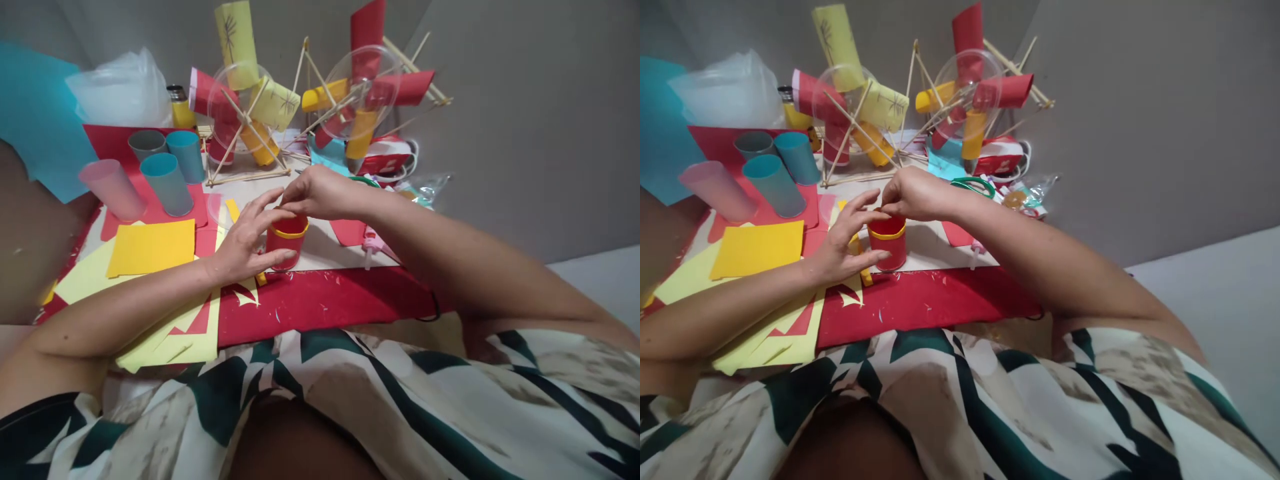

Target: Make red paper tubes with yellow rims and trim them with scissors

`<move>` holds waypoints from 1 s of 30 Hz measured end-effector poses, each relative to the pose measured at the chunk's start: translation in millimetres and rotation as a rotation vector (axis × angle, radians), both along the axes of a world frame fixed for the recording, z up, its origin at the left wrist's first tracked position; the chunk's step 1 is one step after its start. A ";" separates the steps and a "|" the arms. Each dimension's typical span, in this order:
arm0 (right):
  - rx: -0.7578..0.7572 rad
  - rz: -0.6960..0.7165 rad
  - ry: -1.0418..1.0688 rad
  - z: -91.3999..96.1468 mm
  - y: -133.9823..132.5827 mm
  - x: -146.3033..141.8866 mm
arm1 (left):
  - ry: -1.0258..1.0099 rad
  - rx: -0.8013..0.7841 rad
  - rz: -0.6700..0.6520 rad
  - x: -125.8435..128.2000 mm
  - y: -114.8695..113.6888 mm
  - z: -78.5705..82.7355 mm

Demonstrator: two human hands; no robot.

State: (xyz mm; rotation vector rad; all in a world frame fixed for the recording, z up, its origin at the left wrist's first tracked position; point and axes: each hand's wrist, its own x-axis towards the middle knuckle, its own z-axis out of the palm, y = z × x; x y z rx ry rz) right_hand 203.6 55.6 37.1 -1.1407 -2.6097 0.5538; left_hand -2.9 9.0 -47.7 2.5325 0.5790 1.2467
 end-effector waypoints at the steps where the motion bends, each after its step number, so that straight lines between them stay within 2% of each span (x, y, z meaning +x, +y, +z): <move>1: 0.006 -0.025 0.001 0.1 -2.0 -1.5 | 0.005 0.049 0.020 -0.5 1.1 2.7; 3: 0.025 -0.059 0.010 1.2 -6.6 -2.6 | 0.002 0.104 0.039 -1.7 4.3 7.8; 5: 0.034 -0.072 0.060 3.6 -12.4 0.6 | -0.016 0.096 0.024 -3.5 8.7 12.2; 11: -0.073 -0.179 0.500 11.6 -36.2 28.3 | -0.019 -0.150 -0.102 -13.0 24.8 25.9; 16: -0.273 -0.027 0.415 4.8 -50.5 34.6 | 0.055 -0.369 -0.200 -18.7 32.9 35.2; 23: -0.313 -0.019 0.414 -16.8 -51.9 24.4 | 0.102 -0.394 -0.165 -15.8 27.0 39.6; 26: -0.267 0.069 0.381 -19.7 -51.8 21.6 | 0.099 -0.351 -0.124 -14.1 21.0 39.5; 30: -0.103 0.204 0.379 -18.8 -51.8 18.1 | 0.056 -0.290 -0.085 -12.5 13.7 37.4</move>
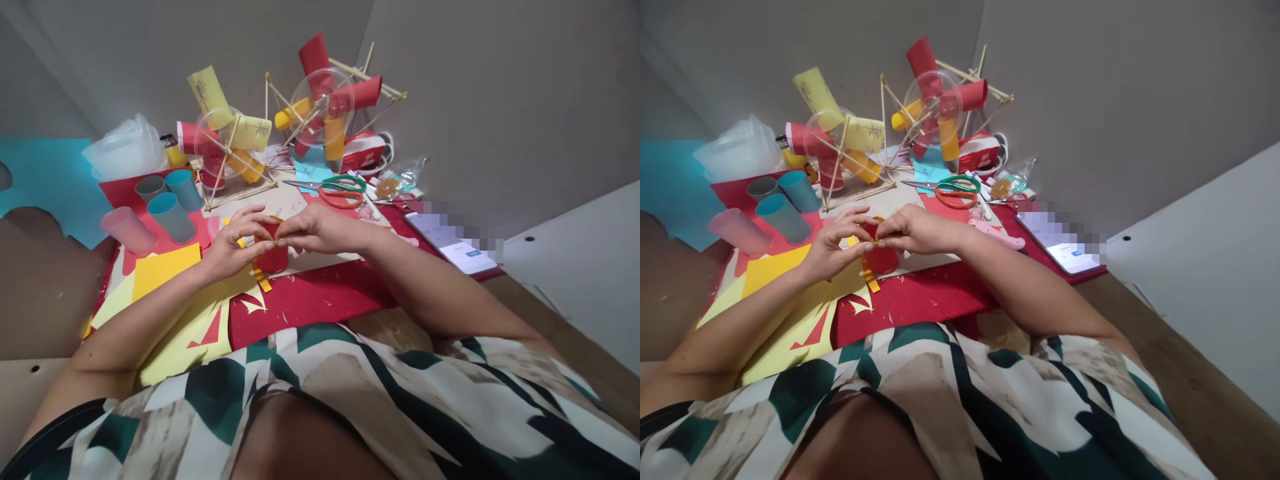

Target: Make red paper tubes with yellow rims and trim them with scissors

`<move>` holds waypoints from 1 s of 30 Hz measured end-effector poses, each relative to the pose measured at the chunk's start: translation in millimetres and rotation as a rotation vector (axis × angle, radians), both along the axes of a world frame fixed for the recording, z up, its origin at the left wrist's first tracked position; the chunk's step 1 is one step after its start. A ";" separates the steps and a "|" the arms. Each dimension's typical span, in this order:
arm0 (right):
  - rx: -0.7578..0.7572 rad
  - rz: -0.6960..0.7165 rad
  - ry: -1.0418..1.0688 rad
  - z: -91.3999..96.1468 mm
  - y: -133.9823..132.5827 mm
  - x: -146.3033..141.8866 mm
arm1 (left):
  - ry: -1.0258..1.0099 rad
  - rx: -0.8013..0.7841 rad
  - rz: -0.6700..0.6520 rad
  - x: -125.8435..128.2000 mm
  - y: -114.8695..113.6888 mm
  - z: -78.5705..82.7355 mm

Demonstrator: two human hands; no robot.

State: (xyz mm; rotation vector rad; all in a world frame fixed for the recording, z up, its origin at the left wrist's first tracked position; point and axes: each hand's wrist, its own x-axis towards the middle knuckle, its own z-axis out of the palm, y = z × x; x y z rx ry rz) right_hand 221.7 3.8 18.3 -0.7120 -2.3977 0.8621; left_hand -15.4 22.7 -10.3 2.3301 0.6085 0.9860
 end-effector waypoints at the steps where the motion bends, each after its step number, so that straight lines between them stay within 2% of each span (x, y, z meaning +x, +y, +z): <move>1: 0.027 0.010 0.007 0.1 -0.3 -0.2 | -0.005 0.012 0.012 0.3 -1.5 -0.2; 4: 0.002 -0.037 0.082 -1.9 -1.2 3.8 | -0.036 0.003 0.053 1.0 -4.8 0.5; 8: -0.151 -0.176 0.240 -9.4 1.2 18.0 | -0.085 -0.115 0.089 0.7 -5.0 2.5; 10: -0.170 -0.195 0.246 -13.0 3.9 24.7 | -0.090 -0.166 0.087 0.0 -3.7 3.0; 18: -0.137 -0.103 0.105 -11.8 6.3 29.9 | -0.021 -0.257 0.011 -0.8 -0.8 4.3; 24: -0.093 -0.052 0.121 -11.6 0.1 22.4 | 0.030 -0.191 0.018 1.6 -6.9 5.2; 30: -0.093 -0.017 0.121 -18.7 0.1 16.4 | -0.028 -0.200 0.002 0.2 -7.7 2.3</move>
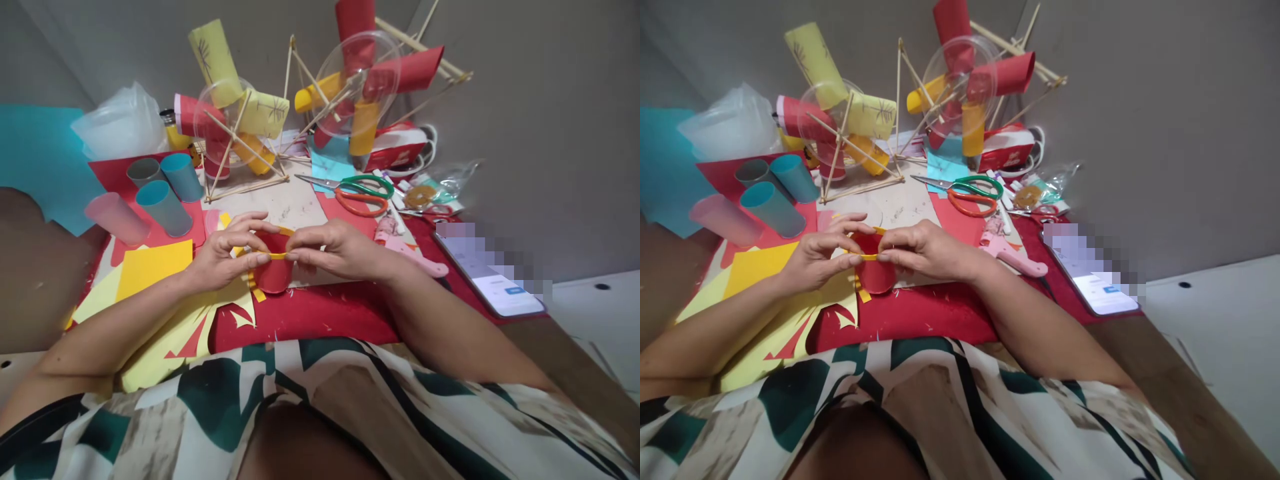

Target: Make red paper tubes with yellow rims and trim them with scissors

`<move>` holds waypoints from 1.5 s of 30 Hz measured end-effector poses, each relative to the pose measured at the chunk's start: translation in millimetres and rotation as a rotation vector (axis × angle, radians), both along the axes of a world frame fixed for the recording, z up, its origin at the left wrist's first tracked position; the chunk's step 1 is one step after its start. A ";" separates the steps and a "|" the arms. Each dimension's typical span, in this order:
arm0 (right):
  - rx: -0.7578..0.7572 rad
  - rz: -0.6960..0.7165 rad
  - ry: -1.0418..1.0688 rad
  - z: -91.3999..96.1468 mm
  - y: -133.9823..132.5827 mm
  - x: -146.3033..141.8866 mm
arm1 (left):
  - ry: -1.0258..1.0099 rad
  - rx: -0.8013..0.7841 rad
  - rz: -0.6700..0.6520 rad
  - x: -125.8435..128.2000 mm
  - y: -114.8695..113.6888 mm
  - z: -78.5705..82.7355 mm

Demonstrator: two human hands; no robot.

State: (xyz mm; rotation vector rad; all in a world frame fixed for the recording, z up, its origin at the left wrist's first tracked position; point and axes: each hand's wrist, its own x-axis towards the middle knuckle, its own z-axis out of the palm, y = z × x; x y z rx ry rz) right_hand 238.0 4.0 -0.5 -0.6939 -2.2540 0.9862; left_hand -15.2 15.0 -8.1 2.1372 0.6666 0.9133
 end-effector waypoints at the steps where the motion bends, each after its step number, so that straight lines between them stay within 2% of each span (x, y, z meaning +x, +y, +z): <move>1: -0.001 0.004 0.001 -1.3 0.4 -0.6 | -0.005 0.006 -0.003 -0.4 0.7 -1.0; 5: 0.001 -0.042 0.047 -4.0 -0.3 -2.4 | -0.005 0.116 0.050 -1.4 1.1 -3.9; 10: -0.084 -0.306 0.217 -1.8 -3.1 -3.9 | 0.065 0.499 0.162 -2.9 -2.7 -5.5; 14: 0.021 -0.472 0.176 -3.4 -2.9 -5.2 | 0.138 0.678 0.113 -1.3 -4.9 -12.8; 17: 0.122 -0.501 0.087 -7.6 -3.1 -7.0 | 0.165 0.735 0.046 2.6 -6.7 -19.6; 20: 0.172 -0.511 -0.006 -10.2 -5.3 -8.8 | 0.192 0.888 0.003 5.9 -9.8 -21.9; 23: 0.199 -0.515 -0.023 -8.4 -8.2 -8.4 | 0.200 1.003 0.035 6.4 -14.6 -18.4; 26: 0.132 -0.590 0.081 -2.9 -8.8 -5.8 | 0.117 0.869 0.136 4.7 -18.2 -12.7; 29: -0.002 -0.670 0.258 3.1 -5.8 -3.1 | -0.070 0.607 0.262 3.5 -16.7 -9.7; 32: -0.136 -0.678 0.387 6.8 -1.7 -2.3 | -0.205 0.313 0.354 3.3 -10.4 -10.3; 34: -0.214 -0.649 0.417 7.7 0.3 -2.6 | -0.213 0.158 0.345 3.0 -5.3 -11.7; 40: -0.353 -0.579 0.424 4.1 4.9 -4.4 | -0.236 -0.214 0.203 1.7 1.3 -14.9; 45: -0.433 -0.530 0.454 -3.4 10.0 -5.6 | -0.296 -0.501 0.172 6.3 -2.5 -8.1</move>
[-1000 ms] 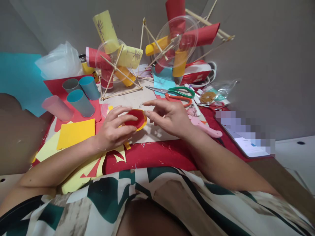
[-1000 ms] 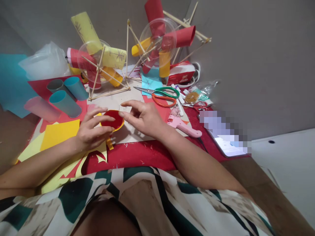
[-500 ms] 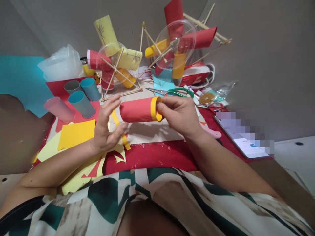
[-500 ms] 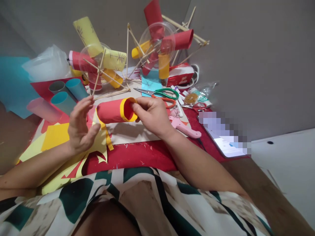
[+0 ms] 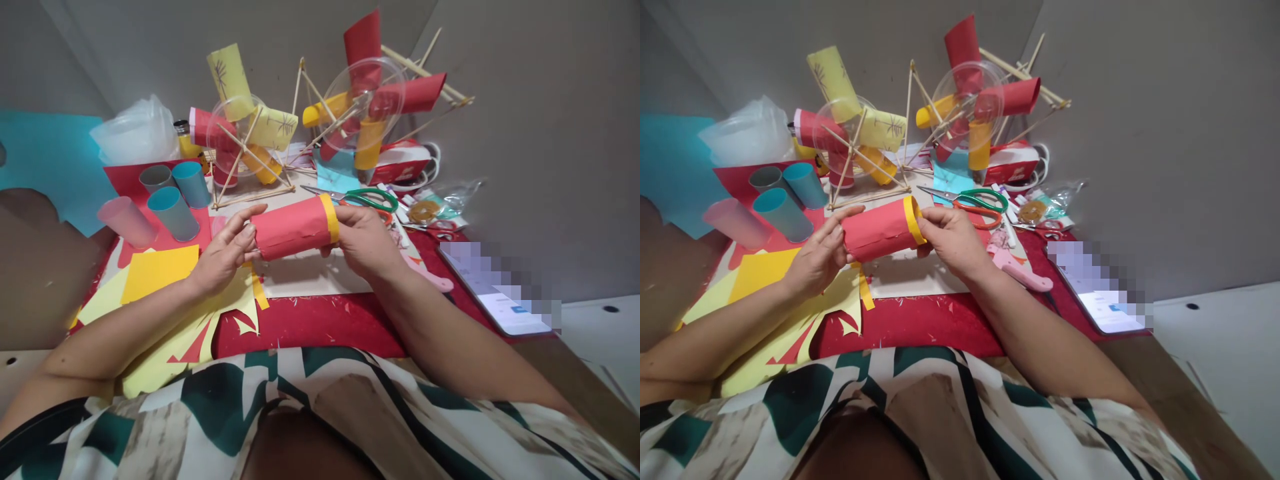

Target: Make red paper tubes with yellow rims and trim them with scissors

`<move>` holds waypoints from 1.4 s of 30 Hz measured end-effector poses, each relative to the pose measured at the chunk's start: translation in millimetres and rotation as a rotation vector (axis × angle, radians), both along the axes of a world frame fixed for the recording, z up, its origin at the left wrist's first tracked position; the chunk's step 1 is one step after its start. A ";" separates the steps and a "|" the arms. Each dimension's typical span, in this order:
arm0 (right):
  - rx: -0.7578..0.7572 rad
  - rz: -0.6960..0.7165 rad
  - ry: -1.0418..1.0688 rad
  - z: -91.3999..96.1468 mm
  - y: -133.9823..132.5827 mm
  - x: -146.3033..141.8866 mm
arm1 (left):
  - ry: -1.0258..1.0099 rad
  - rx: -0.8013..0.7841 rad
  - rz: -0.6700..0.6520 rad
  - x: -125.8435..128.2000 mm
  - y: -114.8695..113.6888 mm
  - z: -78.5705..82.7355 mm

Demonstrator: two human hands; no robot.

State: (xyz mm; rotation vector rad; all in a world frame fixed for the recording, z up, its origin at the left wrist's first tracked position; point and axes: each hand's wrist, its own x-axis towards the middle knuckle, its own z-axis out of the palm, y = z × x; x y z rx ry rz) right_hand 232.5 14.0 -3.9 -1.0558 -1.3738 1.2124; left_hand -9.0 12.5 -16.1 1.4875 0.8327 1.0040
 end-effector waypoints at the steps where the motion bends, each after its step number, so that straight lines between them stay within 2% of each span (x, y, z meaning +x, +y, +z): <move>1: -0.008 0.008 -0.005 -1.1 0.6 0.1 | -0.042 -0.058 -0.020 1.1 -0.4 1.7; 5: 0.007 0.017 -0.042 -3.0 1.9 1.5 | -0.175 -0.279 -0.067 3.2 1.2 6.1; 7: 0.048 -0.065 -0.016 -2.5 2.0 2.7 | -0.215 -0.386 -0.057 3.3 3.0 8.0; 10: 0.169 -0.260 0.059 0.2 0.3 4.0 | -0.286 -0.501 0.006 4.2 5.0 11.2; 13: 0.249 -0.315 0.088 3.9 -4.1 3.2 | -0.313 -0.535 0.066 6.0 5.5 11.6; 16: 0.192 -0.220 0.059 5.9 -8.9 -1.2 | -0.299 -0.506 0.103 7.7 4.5 7.5; 19: 0.069 -0.041 0.039 4.4 -11.5 -6.9 | -0.276 -0.438 0.107 9.0 1.8 2.6; 23: -0.097 0.120 0.114 -1.3 -9.8 -10.3 | -0.263 -0.374 0.078 10.0 -1.3 -0.3; 28: -0.300 0.158 0.302 -4.7 -1.4 -5.5 | -0.259 -0.314 0.106 8.1 -0.1 -3.0; 35: -0.488 0.200 0.504 0.2 2.5 -1.8 | -0.205 -0.029 0.093 4.4 -3.3 -3.2; 42: -0.560 0.177 0.557 0.9 1.8 -1.7 | -0.138 0.061 0.141 2.0 -1.5 -3.3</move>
